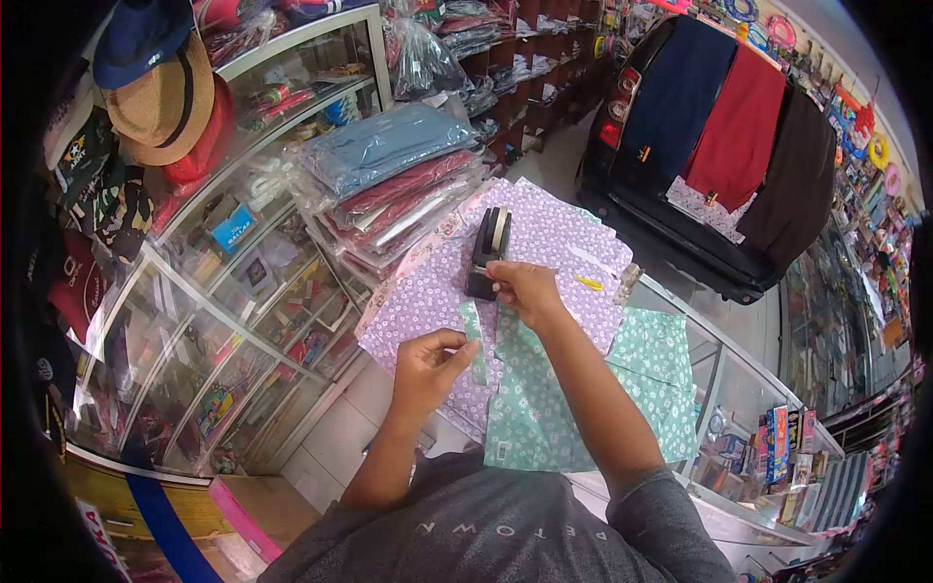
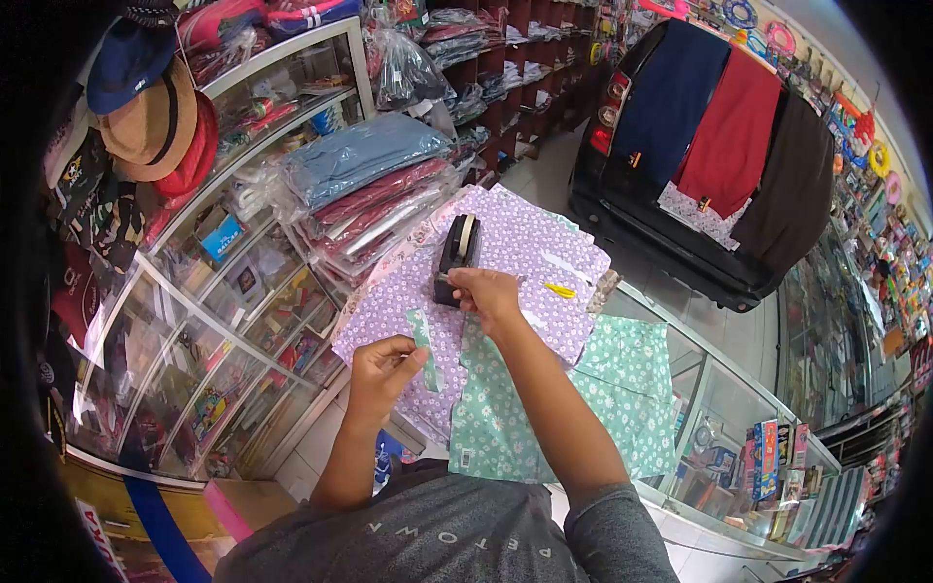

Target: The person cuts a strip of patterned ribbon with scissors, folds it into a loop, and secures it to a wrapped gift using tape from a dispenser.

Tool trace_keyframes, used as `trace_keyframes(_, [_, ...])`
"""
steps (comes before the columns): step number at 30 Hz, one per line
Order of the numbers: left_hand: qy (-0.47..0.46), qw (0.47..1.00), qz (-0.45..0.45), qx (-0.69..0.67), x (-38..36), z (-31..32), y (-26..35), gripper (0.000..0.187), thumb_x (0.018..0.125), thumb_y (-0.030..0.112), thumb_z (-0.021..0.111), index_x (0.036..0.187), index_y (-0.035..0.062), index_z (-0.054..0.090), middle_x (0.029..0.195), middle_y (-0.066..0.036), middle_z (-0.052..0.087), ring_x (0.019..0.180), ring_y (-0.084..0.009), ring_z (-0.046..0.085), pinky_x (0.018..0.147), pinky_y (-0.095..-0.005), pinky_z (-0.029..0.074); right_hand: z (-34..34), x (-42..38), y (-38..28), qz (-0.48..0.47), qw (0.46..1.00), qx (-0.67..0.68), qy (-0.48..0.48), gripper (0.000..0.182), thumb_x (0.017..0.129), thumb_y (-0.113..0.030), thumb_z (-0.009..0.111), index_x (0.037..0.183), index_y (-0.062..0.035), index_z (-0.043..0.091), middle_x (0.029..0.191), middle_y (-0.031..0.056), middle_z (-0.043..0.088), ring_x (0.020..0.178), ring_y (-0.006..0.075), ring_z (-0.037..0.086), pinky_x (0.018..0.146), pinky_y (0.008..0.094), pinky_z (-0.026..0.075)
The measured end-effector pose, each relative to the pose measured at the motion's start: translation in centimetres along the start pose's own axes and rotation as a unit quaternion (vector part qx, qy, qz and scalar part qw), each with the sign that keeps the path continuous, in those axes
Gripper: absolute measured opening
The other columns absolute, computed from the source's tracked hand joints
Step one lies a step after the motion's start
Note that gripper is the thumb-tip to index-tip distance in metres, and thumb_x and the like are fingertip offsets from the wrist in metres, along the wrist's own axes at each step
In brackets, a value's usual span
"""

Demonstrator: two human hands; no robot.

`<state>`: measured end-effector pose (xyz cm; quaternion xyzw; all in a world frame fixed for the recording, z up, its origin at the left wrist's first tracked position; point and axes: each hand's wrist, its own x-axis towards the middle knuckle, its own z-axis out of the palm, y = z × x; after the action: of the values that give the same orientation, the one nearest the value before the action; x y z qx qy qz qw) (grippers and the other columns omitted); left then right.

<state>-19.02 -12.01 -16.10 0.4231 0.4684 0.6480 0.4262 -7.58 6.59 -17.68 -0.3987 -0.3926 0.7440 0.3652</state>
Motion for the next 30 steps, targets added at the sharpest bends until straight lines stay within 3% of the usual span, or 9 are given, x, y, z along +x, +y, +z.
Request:
trace_keyframes(5, [-0.004, 1.0, -0.001, -0.003, 0.2, -0.2, -0.3, 0.013, 0.088, 0.007, 0.072, 0.09, -0.0052, 0.068, 0.079, 0.001, 0.061, 0.064, -0.0016, 0.049, 0.053, -0.0178, 0.036, 0.0, -0.8, 1.6, -0.016, 0.999, 0.013, 0.029, 0.014, 0.084, -0.003, 0.068, 0.095, 0.0056, 0.067, 0.086, 0.0089, 0.069, 0.062, 0.0116, 0.061, 0.053, 0.0226, 0.05])
trace_keyframes(13, [-0.009, 1.0, 0.001, 0.003, 0.2, -0.1, -0.1, 0.014, 0.087, 0.007, 0.072, 0.09, -0.0055, 0.068, 0.08, 0.001, 0.061, 0.064, -0.0018, 0.048, 0.053, -0.0181, 0.036, 1.1, -1.0, 3.3, -0.14, 0.988, 0.006, 0.067, 0.021, 0.086, -0.004, 0.069, 0.1, 0.0093, 0.063, 0.087, 0.0112, 0.07, 0.075, 0.0168, 0.068, 0.065, 0.0254, 0.057])
trace_keyframes(16, [-0.011, 1.0, -0.001, -0.001, 0.1, -0.1, -0.1, 0.014, 0.087, 0.007, 0.072, 0.091, -0.0055, 0.068, 0.08, 0.0, 0.062, 0.065, -0.002, 0.049, 0.054, -0.0181, 0.036, 0.9, -0.7, 4.2, -0.174, 0.983, 0.006, 0.057, 0.031, 0.086, -0.004, 0.07, 0.108, 0.0128, 0.057, 0.09, 0.0138, 0.069, 0.081, 0.0194, 0.069, 0.072, 0.0272, 0.058])
trace_keyframes(18, [0.0, 0.999, -0.031, -0.008, -0.1, 0.1, 0.3, 0.007, 0.088, 0.003, 0.07, 0.088, -0.003, 0.067, 0.079, 0.001, 0.062, 0.071, -0.0034, 0.052, 0.064, -0.0192, 0.04, 0.9, -0.5, 4.5, -0.182, 0.982, 0.003, 0.058, 0.029, 0.086, -0.005, 0.071, 0.106, 0.012, 0.059, 0.09, 0.013, 0.07, 0.081, 0.018, 0.069, 0.073, 0.0257, 0.056])
trace_keyframes(20, [0.001, 0.999, -0.032, -0.008, -0.1, 0.0, 0.4, 0.007, 0.088, 0.003, 0.07, 0.088, -0.0031, 0.067, 0.079, 0.001, 0.062, 0.071, -0.0035, 0.052, 0.064, -0.0192, 0.04, 1.0, -0.6, 4.8, -0.19, 0.98, 0.0, 0.059, 0.027, 0.085, -0.005, 0.072, 0.104, 0.0111, 0.061, 0.09, 0.0121, 0.07, 0.081, 0.0167, 0.068, 0.073, 0.0242, 0.055])
trace_keyframes(22, [0.0, 0.999, -0.034, -0.009, -0.2, 0.0, 0.5, 0.007, 0.088, 0.003, 0.07, 0.088, -0.0031, 0.067, 0.079, 0.001, 0.062, 0.071, -0.0036, 0.052, 0.064, -0.0191, 0.04, 1.1, -1.1, 4.9, -0.194, 0.972, -0.114, 0.061, 0.024, 0.084, -0.005, 0.074, 0.101, 0.0091, 0.064, 0.089, 0.0105, 0.07, 0.08, 0.0135, 0.067, 0.073, 0.0217, 0.052])
trace_keyframes(30, [-0.001, 0.999, -0.041, -0.001, -0.5, 0.3, 0.4, 0.007, 0.087, 0.003, 0.07, 0.088, -0.004, 0.067, 0.079, 0.001, 0.063, 0.07, -0.0036, 0.052, 0.063, -0.0193, 0.039, 1.0, -1.5, 4.4, -0.152, 0.987, 0.004, 0.053, 0.021, 0.083, -0.005, 0.074, 0.099, 0.0075, 0.067, 0.091, 0.0097, 0.07, 0.08, 0.0132, 0.066, 0.076, 0.0237, 0.052])
